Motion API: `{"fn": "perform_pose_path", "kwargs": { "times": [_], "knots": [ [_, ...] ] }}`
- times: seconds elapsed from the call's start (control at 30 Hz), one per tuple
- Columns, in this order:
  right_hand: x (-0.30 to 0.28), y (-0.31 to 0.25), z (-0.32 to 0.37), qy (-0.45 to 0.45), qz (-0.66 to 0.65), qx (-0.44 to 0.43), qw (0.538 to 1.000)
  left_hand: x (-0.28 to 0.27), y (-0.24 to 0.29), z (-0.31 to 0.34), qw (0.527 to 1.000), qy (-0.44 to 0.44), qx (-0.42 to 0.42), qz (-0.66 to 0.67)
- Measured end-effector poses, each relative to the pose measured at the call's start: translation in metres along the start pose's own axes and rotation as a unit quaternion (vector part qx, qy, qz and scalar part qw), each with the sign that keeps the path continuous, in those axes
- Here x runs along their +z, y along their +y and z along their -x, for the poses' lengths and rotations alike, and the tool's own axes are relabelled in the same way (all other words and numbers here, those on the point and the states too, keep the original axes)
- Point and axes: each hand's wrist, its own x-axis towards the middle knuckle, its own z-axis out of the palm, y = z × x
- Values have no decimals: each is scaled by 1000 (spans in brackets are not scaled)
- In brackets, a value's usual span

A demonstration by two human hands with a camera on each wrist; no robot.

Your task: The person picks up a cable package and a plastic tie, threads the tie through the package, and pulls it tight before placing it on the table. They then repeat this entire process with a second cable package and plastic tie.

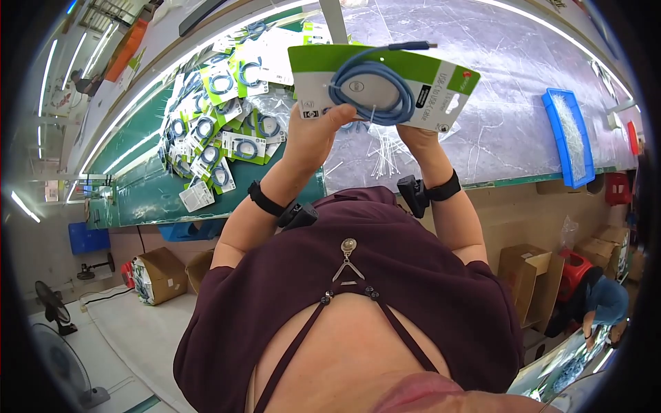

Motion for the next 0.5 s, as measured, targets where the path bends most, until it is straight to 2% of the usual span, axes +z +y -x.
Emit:
{"fn": "perform_pose_path", "kwargs": {
  "times": [0.03, 0.07, 0.1, 0.13, 0.17, 0.2, 0.3, 0.33, 0.5],
  "knots": [
    [4, -9, -5, 29, -228, 104, 968, 0, 1, 3, 999, -4, 24, -29],
    [5, -16, -10, 57, -441, 201, 873, 1, 5, 5, 999, -4, 22, -29],
    [4, -19, -15, 58, -440, 203, 873, 5, 14, 6, 978, -89, 134, -136],
    [2, -20, -22, 16, -416, 140, 898, 10, 24, 7, 926, -170, 241, -237],
    [1, -19, -30, -27, -389, 77, 917, 13, 31, 7, 844, -246, 343, -331],
    [1, -20, -37, -71, -360, 13, 930, 18, 33, 7, 845, -245, 342, -330],
    [1, -25, -52, -86, -378, -29, 921, 31, 33, 10, 770, -265, 444, -373],
    [1, -27, -54, -92, -387, -50, 916, 33, 34, 10, 773, -266, 441, -371],
    [1, -35, -57, -78, -424, -7, 902, 36, 40, 6, 750, -301, 448, -382]
  ]
}}
